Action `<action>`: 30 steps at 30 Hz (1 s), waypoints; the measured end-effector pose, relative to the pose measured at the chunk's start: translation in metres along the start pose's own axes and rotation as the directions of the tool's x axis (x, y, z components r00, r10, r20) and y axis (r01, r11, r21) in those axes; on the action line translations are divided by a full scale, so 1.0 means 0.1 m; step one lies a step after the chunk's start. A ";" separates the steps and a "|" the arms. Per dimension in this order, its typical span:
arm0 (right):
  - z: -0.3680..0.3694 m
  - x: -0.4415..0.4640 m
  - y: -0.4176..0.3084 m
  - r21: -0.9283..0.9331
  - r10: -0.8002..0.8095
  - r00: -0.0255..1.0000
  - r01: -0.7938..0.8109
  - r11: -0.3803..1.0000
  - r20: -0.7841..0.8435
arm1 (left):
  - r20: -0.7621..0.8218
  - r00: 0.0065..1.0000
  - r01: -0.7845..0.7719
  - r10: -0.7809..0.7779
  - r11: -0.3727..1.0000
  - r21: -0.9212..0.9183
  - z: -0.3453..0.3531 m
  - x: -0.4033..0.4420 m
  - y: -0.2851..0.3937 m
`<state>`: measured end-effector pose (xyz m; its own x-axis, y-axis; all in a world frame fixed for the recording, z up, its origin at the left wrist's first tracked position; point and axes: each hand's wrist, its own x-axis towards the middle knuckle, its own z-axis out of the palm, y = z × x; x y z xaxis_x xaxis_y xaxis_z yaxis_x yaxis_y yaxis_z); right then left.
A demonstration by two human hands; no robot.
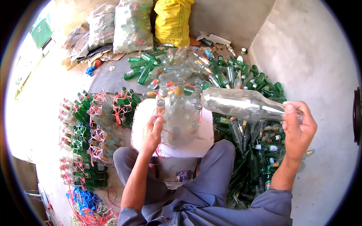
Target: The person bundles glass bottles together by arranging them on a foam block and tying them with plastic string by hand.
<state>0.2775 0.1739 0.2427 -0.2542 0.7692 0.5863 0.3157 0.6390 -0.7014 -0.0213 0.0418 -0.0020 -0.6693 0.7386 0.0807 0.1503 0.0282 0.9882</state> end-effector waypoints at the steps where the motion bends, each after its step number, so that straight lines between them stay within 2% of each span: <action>1: 0.05 0.00 -0.01 0.010 -0.019 0.998 0.019 1.000 0.057 | -0.006 1.000 -0.017 0.017 1.000 0.021 0.00 0.00 0.01; 2: 0.14 0.00 0.01 0.034 -0.069 0.993 0.066 0.997 0.091 | -0.009 1.000 -0.017 0.017 1.000 0.018 0.01 0.00 0.00; 4: 0.31 -0.02 -0.08 0.089 -0.047 0.982 0.031 0.996 0.183 | -0.017 1.000 -0.014 0.014 1.000 0.010 0.01 0.00 -0.01; 8: 0.62 -0.02 -0.09 0.068 -0.097 0.954 0.080 0.994 0.283 | -0.018 1.000 0.012 -0.012 1.000 -0.010 0.01 -0.01 0.01; 12: 0.93 0.00 0.03 0.047 -0.176 0.918 0.171 0.984 0.354 | -0.044 0.998 -0.038 0.038 0.999 -0.002 0.03 0.00 -0.08; 13: 0.98 0.01 0.02 0.005 -0.174 0.902 0.187 0.982 0.394 | -0.033 0.999 -0.025 0.025 1.000 0.002 0.03 0.00 -0.08; 17: 1.27 -0.01 0.00 0.049 -0.165 0.869 0.161 0.986 0.466 | -0.010 1.000 0.007 -0.007 1.000 -0.005 0.00 -0.01 -0.09; 20: 1.43 -0.01 0.07 -0.024 -0.156 0.834 0.198 0.980 0.528 | -0.006 1.000 0.016 -0.016 1.000 0.012 0.00 -0.01 -0.09; 27: 1.62 0.11 -0.15 -0.158 -0.398 0.709 0.579 0.800 0.583 | 0.003 1.000 0.008 -0.008 1.000 0.029 -0.01 -0.02 0.01; 30: 1.77 0.09 -0.20 -0.154 -0.485 0.689 0.646 0.747 0.539 | -0.010 1.000 -0.003 0.004 0.999 0.049 -0.01 -0.01 -0.01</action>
<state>0.1074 0.1691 0.1906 -0.8206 0.2240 0.5258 0.2125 0.9736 -0.0830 -0.0210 0.0404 -0.0029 -0.6757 0.7322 0.0856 0.1878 0.0586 0.9805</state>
